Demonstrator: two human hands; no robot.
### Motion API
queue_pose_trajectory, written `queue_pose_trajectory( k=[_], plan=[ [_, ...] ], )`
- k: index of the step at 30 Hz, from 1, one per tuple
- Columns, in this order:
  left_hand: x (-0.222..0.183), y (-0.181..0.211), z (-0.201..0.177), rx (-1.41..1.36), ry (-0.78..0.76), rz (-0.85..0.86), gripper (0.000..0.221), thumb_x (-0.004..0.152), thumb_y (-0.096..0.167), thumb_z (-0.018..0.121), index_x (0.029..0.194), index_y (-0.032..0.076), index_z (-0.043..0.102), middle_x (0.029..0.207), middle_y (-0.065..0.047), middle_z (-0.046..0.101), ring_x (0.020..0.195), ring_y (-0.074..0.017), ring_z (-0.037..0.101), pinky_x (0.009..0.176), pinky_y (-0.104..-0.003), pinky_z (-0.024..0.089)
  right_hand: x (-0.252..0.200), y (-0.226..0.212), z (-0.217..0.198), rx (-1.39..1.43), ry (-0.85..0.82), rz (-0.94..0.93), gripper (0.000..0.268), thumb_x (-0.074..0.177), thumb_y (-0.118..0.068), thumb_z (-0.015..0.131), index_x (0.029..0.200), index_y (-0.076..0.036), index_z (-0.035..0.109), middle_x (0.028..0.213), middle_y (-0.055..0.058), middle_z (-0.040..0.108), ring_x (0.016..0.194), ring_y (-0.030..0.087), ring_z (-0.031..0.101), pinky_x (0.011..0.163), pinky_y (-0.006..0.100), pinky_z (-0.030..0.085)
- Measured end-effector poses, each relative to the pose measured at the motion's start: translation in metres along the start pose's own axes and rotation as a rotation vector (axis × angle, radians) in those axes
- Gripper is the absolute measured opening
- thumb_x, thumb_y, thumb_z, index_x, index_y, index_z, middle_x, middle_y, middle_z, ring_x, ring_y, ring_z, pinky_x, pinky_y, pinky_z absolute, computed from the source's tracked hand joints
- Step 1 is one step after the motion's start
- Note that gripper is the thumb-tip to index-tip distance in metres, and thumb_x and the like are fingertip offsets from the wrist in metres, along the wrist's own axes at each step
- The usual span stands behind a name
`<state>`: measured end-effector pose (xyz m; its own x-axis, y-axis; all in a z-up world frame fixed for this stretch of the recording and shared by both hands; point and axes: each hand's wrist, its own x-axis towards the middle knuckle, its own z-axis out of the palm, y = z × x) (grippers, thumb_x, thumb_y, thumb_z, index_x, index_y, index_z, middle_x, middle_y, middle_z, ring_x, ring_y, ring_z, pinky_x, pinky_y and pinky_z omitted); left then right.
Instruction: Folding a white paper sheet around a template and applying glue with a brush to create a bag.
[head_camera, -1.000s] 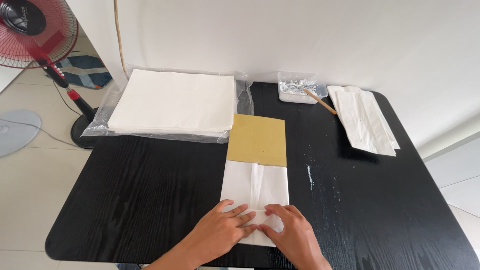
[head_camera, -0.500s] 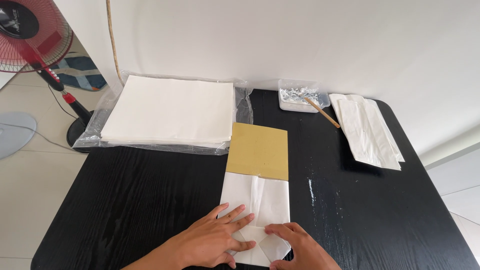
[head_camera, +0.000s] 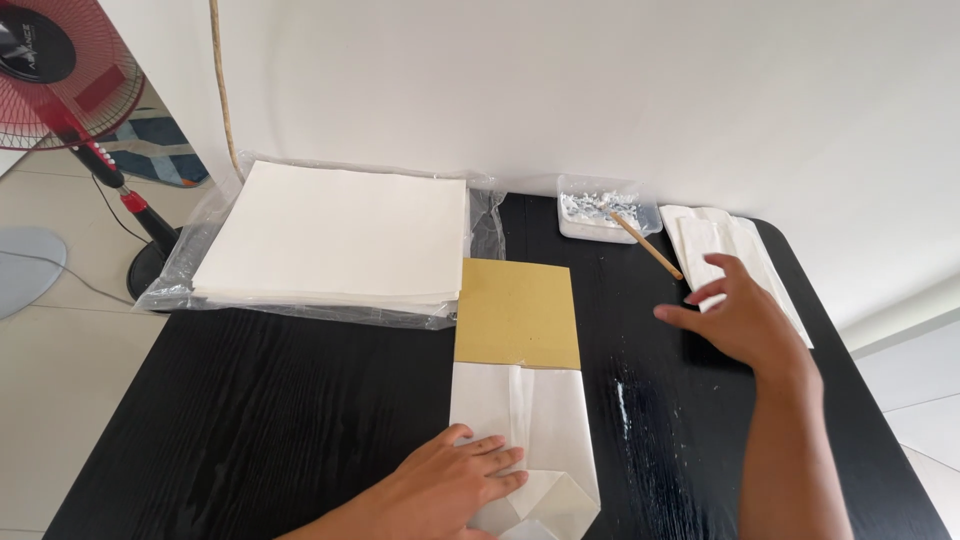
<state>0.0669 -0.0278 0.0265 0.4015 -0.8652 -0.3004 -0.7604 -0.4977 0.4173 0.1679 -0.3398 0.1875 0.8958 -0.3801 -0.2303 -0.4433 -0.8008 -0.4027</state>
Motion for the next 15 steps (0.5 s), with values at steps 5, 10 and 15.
queue_pose_trajectory(
  k=[5, 10, 15],
  plan=[
    [0.012, -0.017, 0.025, 0.108, 0.355, 0.220, 0.044, 0.105, 0.022, 0.057, 0.143, 0.002, 0.058, 0.150, -0.029, 0.050, 0.142, -0.0417, 0.042, 0.101, -0.053, 0.034, 0.042, -0.008, 0.014, 0.257, 0.084, -0.158, 0.045, 0.093, -0.035, 0.072, 0.136, -0.022, 0.069, 0.109, 0.003, 0.071, 0.091, 0.017, 0.063, 0.081, 0.036, 0.050],
    [0.017, -0.030, 0.030, -0.010, 0.323, 0.322, 0.040, 0.113, 0.028, 0.040, 0.149, 0.012, 0.038, 0.168, -0.014, 0.031, 0.153, -0.0413, 0.028, 0.113, -0.062, 0.022, 0.088, 0.012, 0.033, 0.372, 0.245, -0.277, 0.027, 0.103, -0.030, 0.064, 0.124, -0.020, 0.076, 0.094, 0.003, 0.075, 0.085, 0.013, 0.064, 0.079, 0.031, 0.051],
    [0.028, -0.042, 0.039, -0.235, 0.134, 0.292, 0.061, 0.108, 0.031, 0.042, 0.163, 0.021, 0.021, 0.172, 0.000, 0.022, 0.157, -0.0340, 0.020, 0.120, -0.066, 0.009, 0.103, 0.020, 0.032, 0.386, 0.409, -0.392, 0.019, 0.109, -0.024, 0.058, 0.119, -0.015, 0.071, 0.098, -0.001, 0.076, 0.081, 0.014, 0.068, 0.080, 0.031, 0.052]
  ],
)
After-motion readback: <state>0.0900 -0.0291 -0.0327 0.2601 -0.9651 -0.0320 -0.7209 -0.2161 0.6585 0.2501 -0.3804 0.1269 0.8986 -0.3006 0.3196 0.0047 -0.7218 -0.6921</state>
